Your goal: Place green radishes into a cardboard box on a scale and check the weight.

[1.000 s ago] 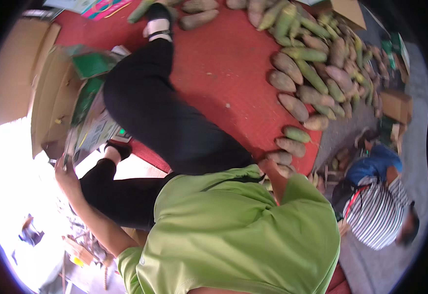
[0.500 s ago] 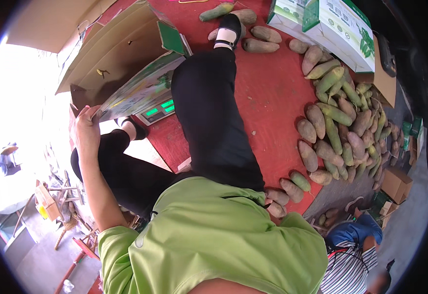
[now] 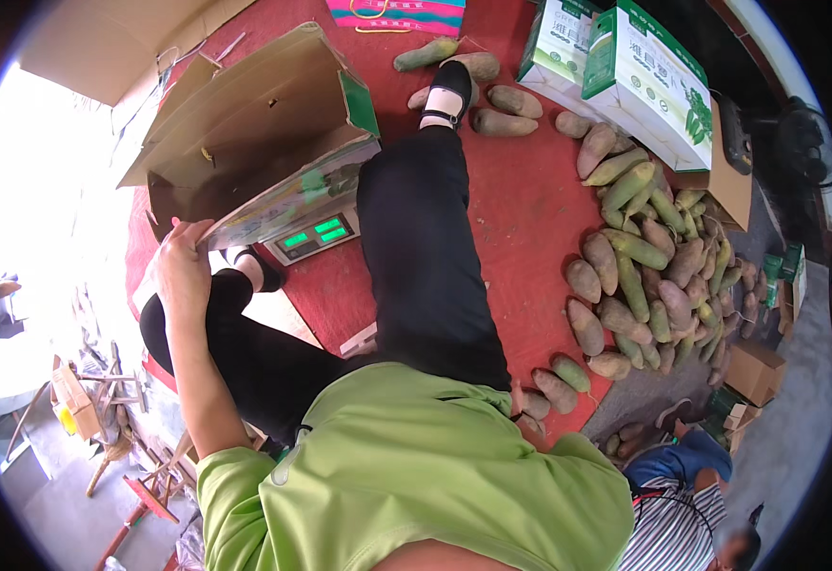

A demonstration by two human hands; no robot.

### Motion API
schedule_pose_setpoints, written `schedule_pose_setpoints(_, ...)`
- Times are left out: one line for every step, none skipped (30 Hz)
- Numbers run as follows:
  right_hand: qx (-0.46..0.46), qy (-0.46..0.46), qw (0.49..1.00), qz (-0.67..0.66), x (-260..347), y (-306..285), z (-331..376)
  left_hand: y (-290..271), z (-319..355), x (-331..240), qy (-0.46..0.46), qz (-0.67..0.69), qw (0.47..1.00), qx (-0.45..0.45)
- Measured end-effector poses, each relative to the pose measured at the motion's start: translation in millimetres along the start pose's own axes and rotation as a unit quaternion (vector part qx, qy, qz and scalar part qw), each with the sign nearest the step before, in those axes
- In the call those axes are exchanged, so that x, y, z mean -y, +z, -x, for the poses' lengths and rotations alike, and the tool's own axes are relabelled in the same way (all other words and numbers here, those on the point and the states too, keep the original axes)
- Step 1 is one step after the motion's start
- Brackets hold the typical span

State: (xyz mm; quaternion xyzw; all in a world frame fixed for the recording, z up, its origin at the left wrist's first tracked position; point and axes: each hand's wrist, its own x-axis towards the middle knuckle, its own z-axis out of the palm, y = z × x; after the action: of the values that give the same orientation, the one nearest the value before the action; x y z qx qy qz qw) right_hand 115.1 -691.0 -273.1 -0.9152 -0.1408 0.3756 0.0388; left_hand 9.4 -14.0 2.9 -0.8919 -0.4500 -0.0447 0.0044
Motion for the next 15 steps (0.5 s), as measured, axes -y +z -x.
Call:
schedule_pose_setpoints(-0.007, -0.001, 1.000, -0.001, 65, -11, -39, 2, 1, 1, -0.005, -0.002, 1.000, 0.001)
schedule_pose_setpoints(-0.011, -0.009, 1.000, -0.004, 126, -22, -80, -1, 3, 2, -0.012, -0.010, 1.000, 0.001)
schedule_pose_setpoints(-0.020, -0.012, 1.000, -0.009, 131, -26, -80, -1, 3, 3, -0.014, -0.006, 1.000, 0.000)
schedule_pose_setpoints(-0.103, -0.035, 0.990, -0.089, 126, -35, -96, 0, 2, 3, -0.011, -0.001, 1.000, -0.003)
schedule_pose_setpoints(-0.183, -0.060, 0.967, -0.165, 127, -50, -122, 0, 3, 4, -0.005, -0.008, 1.000, -0.004)
schedule_pose_setpoints(-0.200, -0.110, 0.943, -0.240, 173, -101, -123, 0, 6, 8, -0.004, -0.022, 1.000, -0.006)
schedule_pose_setpoints(-0.172, -0.144, 0.912, -0.343, 180, -128, -141, 0, 5, 7, -0.006, -0.020, 1.000, 0.004)
schedule_pose_setpoints(-0.195, -0.199, 0.892, -0.357, 217, -170, -140, 1, 5, 8, -0.004, -0.018, 1.000, 0.003)
schedule_pose_setpoints(-0.210, -0.205, 0.884, -0.363, 244, -208, -139, 1, 4, 7, -0.003, -0.018, 1.000, 0.002)
schedule_pose_setpoints(-0.227, -0.229, 0.867, -0.380, 258, -234, -152, 0, 2, 5, 0.000, -0.019, 1.000, 0.001)
schedule_pose_setpoints(-0.246, -0.252, 0.862, -0.365, 291, -270, -145, -1, 3, 5, -0.005, -0.017, 1.000, -0.001)
schedule_pose_setpoints(-0.268, -0.272, 0.857, -0.346, 327, -308, -130, 0, 3, 4, -0.004, -0.014, 1.000, -0.001)
schedule_pose_setpoints(-0.302, -0.311, 0.838, -0.332, 349, -336, -123, 0, 2, 3, 0.002, -0.011, 1.000, -0.006)
schedule_pose_setpoints(-0.333, -0.351, 0.815, -0.319, 370, -359, -115, -1, 1, 2, 0.007, -0.011, 1.000, -0.012)
schedule_pose_setpoints(-0.325, -0.383, 0.801, -0.326, 399, -381, -101, 0, 3, 5, 0.010, -0.017, 1.000, -0.013)
